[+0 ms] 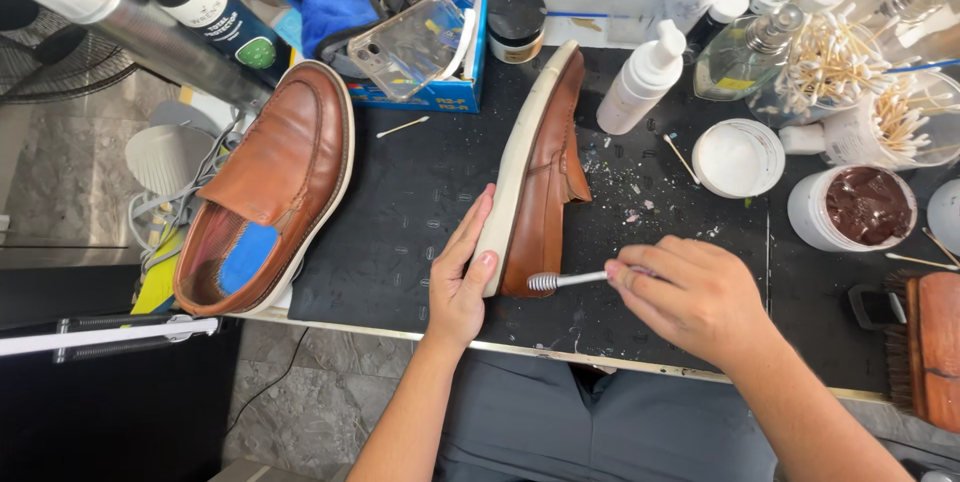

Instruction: The person cleans the white rubber sole of a brown leather loafer using a toothbrush. They repeatedly dip the toothbrush into a container of dark brown paste and scrub the sole, focusing on the edges and the seam between the sole and the upper.

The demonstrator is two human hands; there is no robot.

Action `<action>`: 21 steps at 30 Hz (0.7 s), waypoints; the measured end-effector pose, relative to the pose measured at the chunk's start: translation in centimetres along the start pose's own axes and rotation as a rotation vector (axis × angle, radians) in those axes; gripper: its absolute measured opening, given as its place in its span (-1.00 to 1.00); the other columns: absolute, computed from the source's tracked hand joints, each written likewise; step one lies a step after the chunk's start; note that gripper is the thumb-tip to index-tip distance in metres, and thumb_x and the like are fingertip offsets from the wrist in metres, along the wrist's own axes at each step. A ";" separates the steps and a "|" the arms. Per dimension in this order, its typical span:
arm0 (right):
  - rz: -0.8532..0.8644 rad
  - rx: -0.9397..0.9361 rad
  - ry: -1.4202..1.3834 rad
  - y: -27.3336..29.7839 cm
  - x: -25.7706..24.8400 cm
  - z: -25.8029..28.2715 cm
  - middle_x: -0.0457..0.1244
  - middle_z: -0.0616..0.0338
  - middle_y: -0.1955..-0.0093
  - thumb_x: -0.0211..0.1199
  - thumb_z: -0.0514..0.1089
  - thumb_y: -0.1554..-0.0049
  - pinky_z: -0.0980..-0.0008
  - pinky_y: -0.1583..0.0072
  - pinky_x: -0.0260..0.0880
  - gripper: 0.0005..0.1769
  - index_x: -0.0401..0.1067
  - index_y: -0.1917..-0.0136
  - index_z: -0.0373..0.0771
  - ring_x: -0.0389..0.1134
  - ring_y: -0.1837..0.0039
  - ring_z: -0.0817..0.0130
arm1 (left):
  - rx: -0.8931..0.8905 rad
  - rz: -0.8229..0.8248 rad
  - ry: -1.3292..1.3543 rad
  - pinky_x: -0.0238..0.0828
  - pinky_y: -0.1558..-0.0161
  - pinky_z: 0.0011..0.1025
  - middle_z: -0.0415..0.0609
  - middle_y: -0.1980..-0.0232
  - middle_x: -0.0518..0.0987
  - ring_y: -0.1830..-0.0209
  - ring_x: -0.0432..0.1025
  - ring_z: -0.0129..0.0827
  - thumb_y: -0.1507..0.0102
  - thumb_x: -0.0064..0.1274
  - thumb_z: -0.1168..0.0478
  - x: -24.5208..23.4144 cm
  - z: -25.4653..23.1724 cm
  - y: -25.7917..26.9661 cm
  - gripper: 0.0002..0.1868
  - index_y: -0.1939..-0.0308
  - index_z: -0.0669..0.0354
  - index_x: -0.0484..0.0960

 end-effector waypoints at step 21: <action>-0.012 -0.025 -0.045 0.5 0.0 0.3 0.37 0.22 0.12 0.45 -0.28 0.03 0.34 0.24 0.33 -0.88 0.51 0.23 -0.25 0.34 0.25 0.34 | 0.001 -0.007 -0.001 -0.02 -0.62 -0.20 0.12 -0.60 0.30 -0.66 0.15 -0.10 -0.41 -0.09 0.03 0.2 -0.3 -0.3 -0.38 -0.50 0.27 0.35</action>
Point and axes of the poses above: each hand's wrist, its own y-axis away from the middle knuckle, its own x-axis out of the palm, z = x × y, the point moved 4 cm from there along -y, towards the middle knuckle
